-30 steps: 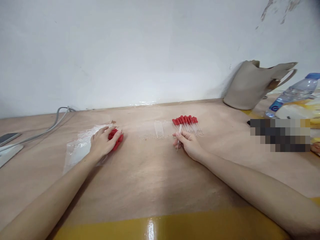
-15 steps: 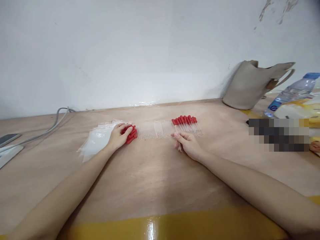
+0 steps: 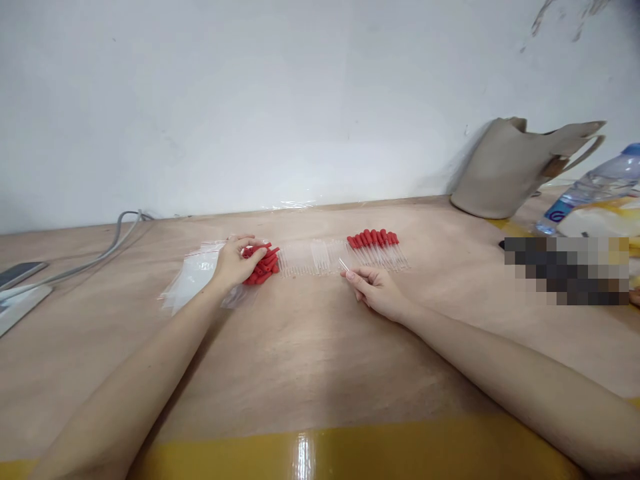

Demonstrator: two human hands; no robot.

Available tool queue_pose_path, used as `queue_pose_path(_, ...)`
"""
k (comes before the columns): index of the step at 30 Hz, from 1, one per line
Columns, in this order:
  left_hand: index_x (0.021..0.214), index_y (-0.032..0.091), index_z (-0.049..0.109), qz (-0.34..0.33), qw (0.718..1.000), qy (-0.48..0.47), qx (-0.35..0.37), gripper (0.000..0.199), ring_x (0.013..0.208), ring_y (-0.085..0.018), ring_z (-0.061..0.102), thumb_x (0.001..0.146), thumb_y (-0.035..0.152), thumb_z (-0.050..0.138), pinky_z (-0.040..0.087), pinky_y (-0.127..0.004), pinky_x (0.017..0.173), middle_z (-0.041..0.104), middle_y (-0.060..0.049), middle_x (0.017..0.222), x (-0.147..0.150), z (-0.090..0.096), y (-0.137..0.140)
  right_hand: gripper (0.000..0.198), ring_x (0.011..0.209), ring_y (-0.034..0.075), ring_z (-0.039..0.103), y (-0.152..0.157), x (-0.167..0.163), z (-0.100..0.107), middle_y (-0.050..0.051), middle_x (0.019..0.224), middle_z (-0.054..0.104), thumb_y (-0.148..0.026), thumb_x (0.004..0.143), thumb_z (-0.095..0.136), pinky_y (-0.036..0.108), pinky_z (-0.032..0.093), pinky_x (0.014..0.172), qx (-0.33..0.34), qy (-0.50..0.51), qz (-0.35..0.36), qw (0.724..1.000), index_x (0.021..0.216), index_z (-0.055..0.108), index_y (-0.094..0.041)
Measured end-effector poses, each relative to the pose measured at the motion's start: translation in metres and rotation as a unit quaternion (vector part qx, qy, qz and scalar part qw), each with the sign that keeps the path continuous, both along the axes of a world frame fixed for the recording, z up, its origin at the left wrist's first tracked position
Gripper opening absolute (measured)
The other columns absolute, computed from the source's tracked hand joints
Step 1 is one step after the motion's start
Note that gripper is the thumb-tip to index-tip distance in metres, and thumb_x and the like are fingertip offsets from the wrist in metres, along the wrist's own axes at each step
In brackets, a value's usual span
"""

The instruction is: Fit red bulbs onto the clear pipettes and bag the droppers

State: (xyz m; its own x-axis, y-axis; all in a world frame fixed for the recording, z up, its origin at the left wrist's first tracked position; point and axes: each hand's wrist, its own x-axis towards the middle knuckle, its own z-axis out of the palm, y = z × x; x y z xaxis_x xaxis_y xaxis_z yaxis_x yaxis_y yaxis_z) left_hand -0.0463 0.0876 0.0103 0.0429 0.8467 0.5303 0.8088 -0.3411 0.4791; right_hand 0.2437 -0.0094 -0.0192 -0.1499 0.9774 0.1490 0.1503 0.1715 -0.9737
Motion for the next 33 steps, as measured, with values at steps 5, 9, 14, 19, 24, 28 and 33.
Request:
queue_pose_path(5, 0.087, 0.017, 0.065, -0.024, 0.995, 0.001, 0.095, 0.021, 0.098, -0.019, 0.056, 0.078, 0.033, 0.055, 0.043, -0.033, 0.09, 0.062, -0.006, 0.098, 0.016, 0.004, -0.02, 0.045, 0.043, 0.009, 0.04, 0.003, 0.001, -0.006, -0.004, 0.052, 0.046, -0.056, 0.078, 0.049, 0.023, 0.033, 0.044, 0.009, -0.006, 0.0, 1.0, 0.091, 0.064, -0.016)
queue_pose_path(9, 0.096, 0.017, 0.062, -0.184, 0.983, 0.006, 0.006, 0.023, 0.086, -0.017, 0.061, 0.085, 0.031, 0.048, 0.048, -0.029, 0.077, 0.066, -0.006, 0.095, 0.049, -0.006, -0.053, 0.037, 0.068, 0.016, 0.057, 0.004, 0.006, -0.004, 0.004, 0.074, 0.063, -0.048, 0.083, 0.046, 0.03, 0.045, 0.063, 0.123, -0.078, -0.014, 0.989, 0.096, 0.066, -0.02)
queue_pose_path(14, 0.105, 0.021, 0.062, -0.242, 0.966, 0.068, -0.064, 0.025, 0.09, -0.018, 0.061, 0.087, 0.029, 0.046, 0.047, -0.03, 0.079, 0.066, -0.003, 0.102, 0.081, -0.011, -0.083, 0.031, 0.078, 0.019, 0.058, 0.002, 0.013, 0.004, 0.007, 0.086, 0.065, -0.036, 0.086, 0.043, 0.033, 0.045, 0.073, 0.222, -0.234, 0.001, 0.947, 0.099, 0.067, -0.021)
queue_pose_path(19, 0.098, 0.021, 0.064, -0.232, 0.967, 0.066, -0.086, 0.021, 0.077, -0.016, 0.061, 0.086, 0.026, 0.048, 0.048, -0.027, 0.07, 0.068, -0.002, 0.09, 0.086, -0.004, -0.088, 0.031, 0.073, 0.017, 0.056, -0.002, 0.012, 0.006, 0.007, 0.081, 0.062, -0.033, 0.088, 0.04, 0.029, 0.043, 0.068, 0.263, -0.303, 0.031, 0.915, 0.102, 0.066, -0.021)
queue_pose_path(24, 0.096, 0.02, 0.065, -0.24, 0.965, 0.064, -0.087, 0.02, 0.076, -0.015, 0.061, 0.085, 0.026, 0.05, 0.048, -0.026, 0.07, 0.068, -0.002, 0.088, 0.086, -0.001, -0.088, 0.031, 0.073, 0.016, 0.055, -0.002, 0.011, 0.002, 0.005, 0.083, 0.061, -0.032, 0.089, 0.039, 0.027, 0.042, 0.067, 0.268, -0.319, 0.027, 0.909, 0.106, 0.064, -0.024)
queue_pose_path(28, 0.092, 0.02, 0.065, -0.246, 0.963, 0.043, -0.102, 0.017, 0.07, -0.014, 0.061, 0.084, 0.026, 0.051, 0.047, -0.024, 0.064, 0.068, 0.0, 0.082, 0.087, -0.002, -0.09, 0.031, 0.071, 0.015, 0.055, -0.002, 0.01, 0.002, 0.005, 0.081, 0.061, -0.032, 0.089, 0.04, 0.026, 0.041, 0.064, 0.271, -0.311, 0.04, 0.91, 0.103, 0.066, -0.024)
queue_pose_path(33, 0.089, 0.02, 0.065, -0.24, 0.964, 0.002, -0.112, 0.015, 0.064, -0.013, 0.061, 0.084, 0.026, 0.052, 0.048, -0.023, 0.059, 0.069, 0.002, 0.076, 0.088, -0.004, -0.091, 0.031, 0.069, 0.014, 0.055, -0.004, 0.007, 0.009, 0.004, 0.078, 0.062, -0.033, 0.089, 0.039, 0.025, 0.04, 0.062, 0.254, -0.306, 0.062, 0.915, 0.099, 0.068, -0.024)
